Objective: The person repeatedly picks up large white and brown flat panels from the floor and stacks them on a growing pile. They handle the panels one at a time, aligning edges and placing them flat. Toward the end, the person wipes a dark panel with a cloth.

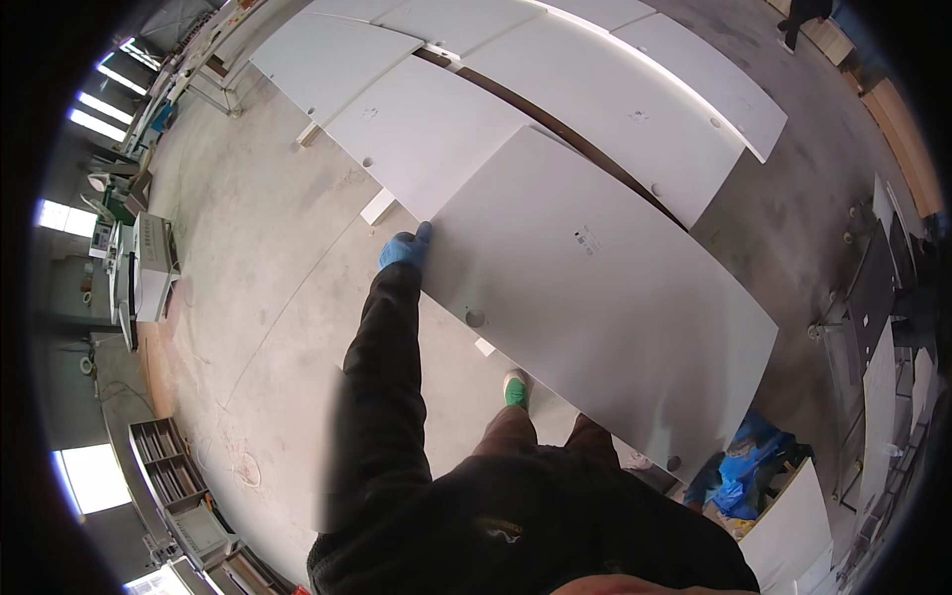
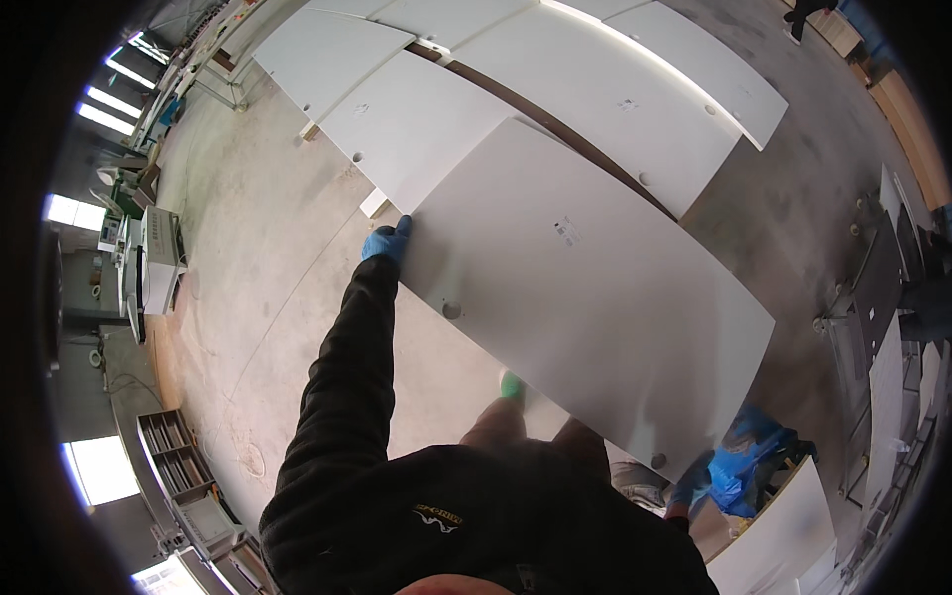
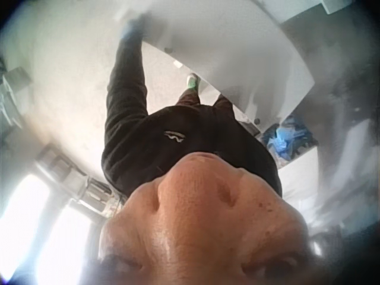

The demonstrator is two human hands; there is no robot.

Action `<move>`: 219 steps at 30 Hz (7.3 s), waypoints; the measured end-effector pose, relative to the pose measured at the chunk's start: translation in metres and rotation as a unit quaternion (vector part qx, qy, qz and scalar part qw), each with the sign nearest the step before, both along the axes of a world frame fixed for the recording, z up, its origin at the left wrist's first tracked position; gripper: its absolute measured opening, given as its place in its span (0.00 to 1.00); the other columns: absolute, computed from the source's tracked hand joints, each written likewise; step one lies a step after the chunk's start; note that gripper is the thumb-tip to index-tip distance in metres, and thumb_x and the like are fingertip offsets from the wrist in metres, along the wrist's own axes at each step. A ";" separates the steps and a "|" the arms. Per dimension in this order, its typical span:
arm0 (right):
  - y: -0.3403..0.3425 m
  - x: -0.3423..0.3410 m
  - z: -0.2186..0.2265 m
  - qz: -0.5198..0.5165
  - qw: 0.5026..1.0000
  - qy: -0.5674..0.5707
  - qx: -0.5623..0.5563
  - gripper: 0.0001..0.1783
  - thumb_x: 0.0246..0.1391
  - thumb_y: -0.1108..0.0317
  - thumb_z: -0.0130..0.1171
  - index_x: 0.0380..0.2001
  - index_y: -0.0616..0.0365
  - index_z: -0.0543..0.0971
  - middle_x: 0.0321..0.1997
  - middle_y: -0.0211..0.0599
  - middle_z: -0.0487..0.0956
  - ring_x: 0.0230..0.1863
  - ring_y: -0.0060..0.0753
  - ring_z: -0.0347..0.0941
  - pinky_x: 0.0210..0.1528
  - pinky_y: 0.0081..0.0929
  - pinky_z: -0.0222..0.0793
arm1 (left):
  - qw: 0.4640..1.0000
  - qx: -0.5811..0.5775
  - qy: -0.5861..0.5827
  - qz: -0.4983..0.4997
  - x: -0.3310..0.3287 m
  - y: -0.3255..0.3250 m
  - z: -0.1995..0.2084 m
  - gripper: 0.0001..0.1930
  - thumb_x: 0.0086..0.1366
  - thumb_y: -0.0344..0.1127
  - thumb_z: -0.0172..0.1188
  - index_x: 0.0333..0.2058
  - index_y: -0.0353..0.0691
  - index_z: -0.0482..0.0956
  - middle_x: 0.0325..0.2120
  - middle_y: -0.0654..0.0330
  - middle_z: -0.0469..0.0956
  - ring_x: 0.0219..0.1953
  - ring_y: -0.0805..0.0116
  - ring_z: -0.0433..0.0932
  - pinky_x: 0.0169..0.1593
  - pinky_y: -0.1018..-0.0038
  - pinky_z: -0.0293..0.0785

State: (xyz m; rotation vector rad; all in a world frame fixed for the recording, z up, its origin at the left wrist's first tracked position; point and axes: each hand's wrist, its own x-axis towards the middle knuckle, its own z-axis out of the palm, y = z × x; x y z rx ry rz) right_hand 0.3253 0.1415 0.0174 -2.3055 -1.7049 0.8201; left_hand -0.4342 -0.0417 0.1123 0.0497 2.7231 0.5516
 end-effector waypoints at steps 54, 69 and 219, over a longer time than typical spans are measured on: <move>-0.060 -0.457 0.014 0.253 0.947 -0.197 -0.006 0.54 0.57 0.37 0.62 0.69 0.74 0.62 0.76 0.65 0.58 0.79 0.63 0.47 0.79 0.51 0.42 | 0.879 0.439 0.003 0.188 -0.276 0.007 -0.116 0.31 0.67 0.51 0.59 0.59 0.31 0.75 0.49 0.48 0.82 0.50 0.58 0.82 0.53 0.67 0.76; -0.057 -0.457 0.000 0.019 0.992 -0.120 0.042 0.57 0.57 0.38 0.63 0.72 0.73 0.55 0.76 0.65 0.57 0.78 0.58 0.50 0.78 0.41 0.45 | 0.886 0.378 -0.023 0.268 -0.304 0.014 -0.151 0.22 0.68 0.46 0.63 0.50 0.31 0.81 0.42 0.55 0.83 0.44 0.66 0.79 0.48 0.69 0.76; 0.415 -0.468 -0.022 0.029 0.983 0.057 0.171 0.28 0.61 0.43 0.57 0.42 0.60 0.84 0.44 0.59 0.83 0.49 0.63 0.79 0.52 0.50 0.73 | 0.902 -0.019 0.209 -0.378 -0.163 0.453 -0.085 0.49 0.66 0.67 0.54 0.73 0.37 0.52 0.75 0.42 0.47 0.78 0.42 0.41 0.77 0.51 0.39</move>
